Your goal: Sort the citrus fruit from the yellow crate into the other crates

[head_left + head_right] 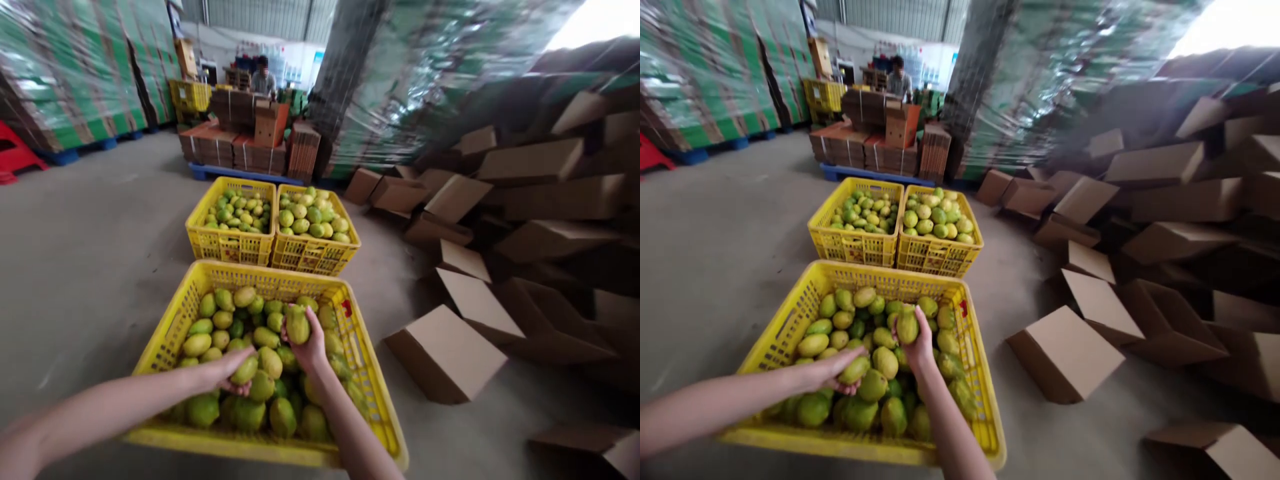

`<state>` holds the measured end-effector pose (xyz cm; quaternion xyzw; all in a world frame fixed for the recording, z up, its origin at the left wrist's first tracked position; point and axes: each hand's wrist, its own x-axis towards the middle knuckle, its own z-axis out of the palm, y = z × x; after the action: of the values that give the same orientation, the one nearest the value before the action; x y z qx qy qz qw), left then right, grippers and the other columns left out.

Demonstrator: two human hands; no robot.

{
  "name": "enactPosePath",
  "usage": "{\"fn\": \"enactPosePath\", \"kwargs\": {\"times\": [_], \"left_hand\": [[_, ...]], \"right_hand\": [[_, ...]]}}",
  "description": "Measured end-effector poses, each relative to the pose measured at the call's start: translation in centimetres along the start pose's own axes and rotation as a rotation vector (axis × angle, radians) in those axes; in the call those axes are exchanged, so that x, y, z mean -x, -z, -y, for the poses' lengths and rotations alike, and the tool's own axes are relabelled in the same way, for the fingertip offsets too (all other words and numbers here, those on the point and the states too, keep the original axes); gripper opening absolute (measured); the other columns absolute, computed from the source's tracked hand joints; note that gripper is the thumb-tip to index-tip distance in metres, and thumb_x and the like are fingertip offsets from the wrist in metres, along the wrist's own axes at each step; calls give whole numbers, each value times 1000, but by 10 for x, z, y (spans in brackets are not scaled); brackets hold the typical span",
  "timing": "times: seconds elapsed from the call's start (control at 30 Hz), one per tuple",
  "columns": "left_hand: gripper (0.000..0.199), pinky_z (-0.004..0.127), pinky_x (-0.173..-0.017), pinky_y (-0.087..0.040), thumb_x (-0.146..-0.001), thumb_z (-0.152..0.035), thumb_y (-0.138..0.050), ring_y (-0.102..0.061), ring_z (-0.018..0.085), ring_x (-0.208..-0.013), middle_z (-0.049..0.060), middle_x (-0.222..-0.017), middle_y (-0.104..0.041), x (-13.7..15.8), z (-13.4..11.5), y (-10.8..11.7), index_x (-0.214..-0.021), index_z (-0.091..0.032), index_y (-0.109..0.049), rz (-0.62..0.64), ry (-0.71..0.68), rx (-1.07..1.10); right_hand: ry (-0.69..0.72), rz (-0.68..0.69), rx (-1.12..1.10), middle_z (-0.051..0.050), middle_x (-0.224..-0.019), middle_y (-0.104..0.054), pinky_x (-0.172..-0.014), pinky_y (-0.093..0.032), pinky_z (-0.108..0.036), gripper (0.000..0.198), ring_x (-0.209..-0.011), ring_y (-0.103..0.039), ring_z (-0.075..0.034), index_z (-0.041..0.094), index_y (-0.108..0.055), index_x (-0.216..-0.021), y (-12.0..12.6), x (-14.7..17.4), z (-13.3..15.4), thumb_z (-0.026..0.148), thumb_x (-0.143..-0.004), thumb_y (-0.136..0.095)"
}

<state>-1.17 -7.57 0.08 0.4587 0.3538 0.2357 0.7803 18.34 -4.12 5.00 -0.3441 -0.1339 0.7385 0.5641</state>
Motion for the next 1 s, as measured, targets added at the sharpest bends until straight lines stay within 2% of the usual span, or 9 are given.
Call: {"fn": "enactPosePath", "kwargs": {"times": [0.07,0.17,0.33,0.43,0.53,0.63,0.77,0.87,1.0], "left_hand": [[46,22,-29,-34,-83,-65,-59,-53,17,-36,5,-50,-58,5,-22,8,-64,-24,-58,47,229,21],[39,21,-36,-43,-95,-50,-50,-57,15,-41,7,-56,-61,-2,-102,24,-75,-18,-63,-232,451,41],[54,23,-56,-56,-101,-55,-32,-69,17,-65,9,-76,-69,-33,-271,66,-117,-11,-58,-556,153,43],[57,31,-73,-60,-95,-56,-38,-75,24,-89,20,-96,-74,-37,-316,102,-121,-9,-57,-810,-85,-232],[37,37,-80,-59,-85,-42,-46,-74,28,-100,18,-100,-75,-23,-290,127,-104,-15,-63,-991,-31,-506],[30,46,-86,-57,-71,-38,-55,-69,40,-111,19,-94,-74,0,-218,136,-88,-16,-64,-1057,30,-654],[65,47,-107,-48,-71,-39,-53,-58,39,-131,22,-135,-62,24,-123,144,-129,-10,-58,-972,-62,-945],[79,47,-103,-50,-83,-46,-45,-65,38,-123,25,-146,-50,31,-84,155,-151,-7,-37,-910,-123,-1240],[73,49,-96,-55,-90,-44,-40,-69,37,-115,25,-146,-49,32,-73,161,-154,-9,-31,-939,-137,-1372]], "right_hand": [[3,27,36,-5,-61,-69,-41,-45,-26,37,-50,-61,-18,17,-72,-80,0,-1,-4,50,-68,-81],[-53,49,85,-5,-58,-67,-41,-43,-25,40,-47,-60,-17,16,-69,-74,-1,-5,-10,53,-67,-81],[-76,56,115,-5,-59,-67,-43,-43,-26,41,-47,-59,-17,16,-67,-77,0,-11,-14,55,-68,-78],[-77,47,118,-3,-57,-65,-42,-42,-25,40,-47,-58,-16,17,-67,-78,2,-10,-12,54,-69,-77],[-67,37,103,-3,-57,-64,-40,-40,-25,42,-47,-59,-17,17,-68,-82,4,-9,-11,55,-68,-77],[-80,28,91,-3,-60,-65,-42,-41,-26,42,-51,-61,-19,17,-67,-86,5,-8,-13,55,-69,-75],[-169,27,136,-4,-65,-67,-48,-45,-27,37,-57,-63,-20,18,-66,-90,7,-8,-3,52,-77,-68],[-136,77,348,-8,-72,-70,-55,-52,-33,29,-66,-67,-24,19,-65,-84,6,-15,34,45,-73,-63],[171,-30,723,-8,-77,-70,-68,-59,-41,27,-76,-69,-27,21,-64,-84,-6,-55,121,43,-71,-55]]}}
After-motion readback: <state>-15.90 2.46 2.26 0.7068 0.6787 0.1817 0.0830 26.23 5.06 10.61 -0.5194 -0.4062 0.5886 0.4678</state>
